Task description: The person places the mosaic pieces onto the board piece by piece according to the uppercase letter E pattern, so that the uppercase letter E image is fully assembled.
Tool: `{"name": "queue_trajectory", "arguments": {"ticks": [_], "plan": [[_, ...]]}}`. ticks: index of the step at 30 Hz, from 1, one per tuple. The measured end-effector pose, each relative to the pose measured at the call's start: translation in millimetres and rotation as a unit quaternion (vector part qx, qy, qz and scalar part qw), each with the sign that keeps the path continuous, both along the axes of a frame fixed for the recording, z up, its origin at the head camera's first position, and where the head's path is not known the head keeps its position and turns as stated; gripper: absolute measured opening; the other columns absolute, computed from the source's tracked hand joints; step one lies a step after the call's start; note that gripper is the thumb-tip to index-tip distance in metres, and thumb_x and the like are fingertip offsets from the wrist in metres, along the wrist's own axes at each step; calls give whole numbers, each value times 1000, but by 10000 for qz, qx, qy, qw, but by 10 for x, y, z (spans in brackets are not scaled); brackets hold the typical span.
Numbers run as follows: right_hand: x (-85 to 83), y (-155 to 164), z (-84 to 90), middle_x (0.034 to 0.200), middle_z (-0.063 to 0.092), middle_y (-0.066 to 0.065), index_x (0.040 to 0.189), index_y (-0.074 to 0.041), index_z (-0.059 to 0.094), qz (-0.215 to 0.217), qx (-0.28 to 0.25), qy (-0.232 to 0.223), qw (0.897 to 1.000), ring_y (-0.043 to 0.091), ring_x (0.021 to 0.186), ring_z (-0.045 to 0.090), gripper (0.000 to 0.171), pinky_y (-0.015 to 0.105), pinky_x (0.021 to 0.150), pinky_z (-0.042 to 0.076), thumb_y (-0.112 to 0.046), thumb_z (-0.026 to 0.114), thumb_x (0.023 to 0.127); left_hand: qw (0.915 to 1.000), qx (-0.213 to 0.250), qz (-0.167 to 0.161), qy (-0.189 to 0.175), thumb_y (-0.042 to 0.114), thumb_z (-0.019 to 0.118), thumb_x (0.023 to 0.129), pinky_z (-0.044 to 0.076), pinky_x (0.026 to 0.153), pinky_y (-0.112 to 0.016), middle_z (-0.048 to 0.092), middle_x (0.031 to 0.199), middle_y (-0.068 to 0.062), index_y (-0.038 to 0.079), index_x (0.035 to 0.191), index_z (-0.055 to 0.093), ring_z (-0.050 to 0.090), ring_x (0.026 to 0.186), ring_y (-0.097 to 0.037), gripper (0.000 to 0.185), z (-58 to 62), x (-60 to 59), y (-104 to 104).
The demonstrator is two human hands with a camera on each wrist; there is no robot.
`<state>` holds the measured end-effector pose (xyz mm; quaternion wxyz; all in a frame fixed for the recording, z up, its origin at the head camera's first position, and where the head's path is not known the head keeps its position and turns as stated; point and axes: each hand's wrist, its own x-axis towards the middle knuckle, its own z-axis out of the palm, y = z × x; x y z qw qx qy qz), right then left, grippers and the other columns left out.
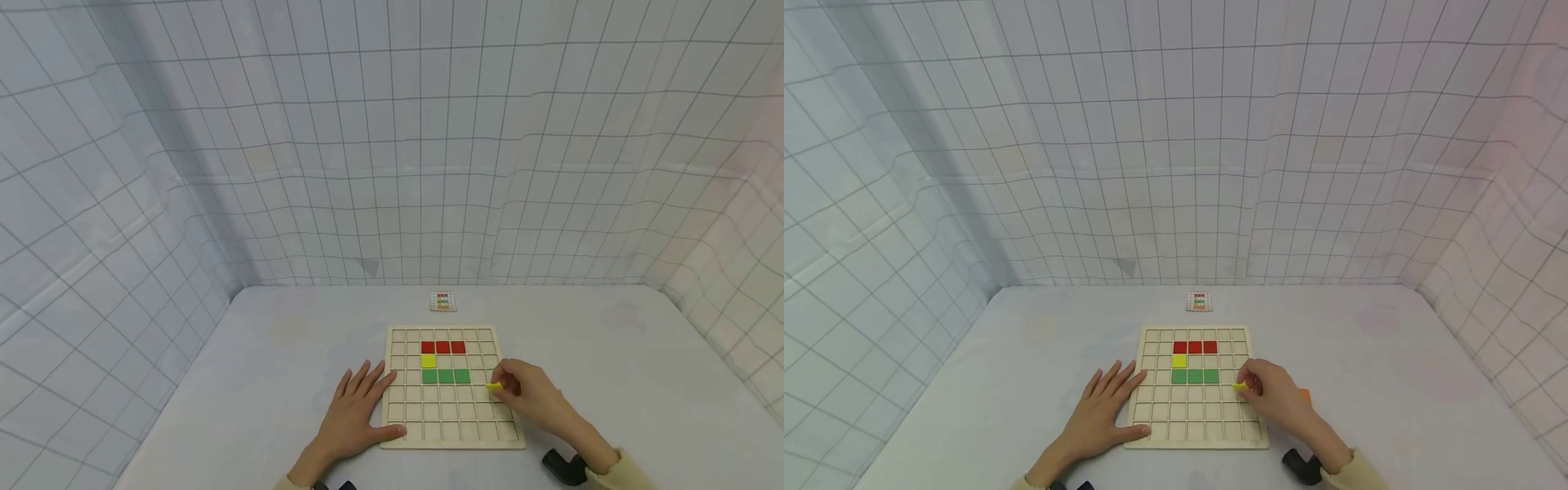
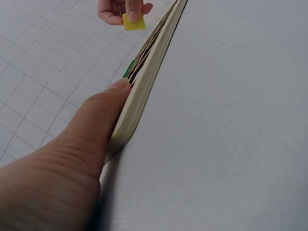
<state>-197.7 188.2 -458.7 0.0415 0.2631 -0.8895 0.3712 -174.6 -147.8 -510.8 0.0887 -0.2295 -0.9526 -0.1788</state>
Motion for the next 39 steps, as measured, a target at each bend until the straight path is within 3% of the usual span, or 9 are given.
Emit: {"name": "queue_trajectory", "arguments": {"ticks": [4, 14, 26, 39], "plan": [[-58, -193, -20, 73, 49, -9, 84, -14, 58, 327, -263, 13, 9991, 6, 64, 47, 24, 21, 53, 43, 1, 76, 78, 10000, -12, -19, 5, 75, 50, 79, 10, 109, -55, 31, 152, -4, 20, 147, 38, 19, 140, -30, 89, 6, -3, 2], [-161, -669, -64, 76, 56, -8, 86, -11, 60, 925, -190, -582, 9938, 6, 67, 51, 19, 23, 59, 48, 5, 69, 80, 9998, -101, 60, -138, 78, 48, 77, 6, 110, -51, 28, 153, -2, 23, 148, 36, 15, 142, -28, 91, 18, -24, -3], [-214, -864, -51, 74, 54, -10, 85, -13, 62, 770, 277, -584, 9949, 6, 67, 50, 15, 23, 61, 46, 1, 68, 82, 10000, 6, 29, -75, 76, 49, 78, 7, 110, -53, 31, 152, -4, 22, 147, 38, 18, 141, -29, 89, 12, -15, -4], [-170, -860, -62, 78, 54, -11, 82, -15, 67, 439, 720, -238, 9962, 5, 65, 47, 11, 23, 56, 43, -6, 73, 81, 10000, 40, -9, -87, 77, 48, 78, 5, 110, -51, 29, 153, -2, 23, 148, 37, 16, 142, -27, 89, -22, -2, -4]]}}
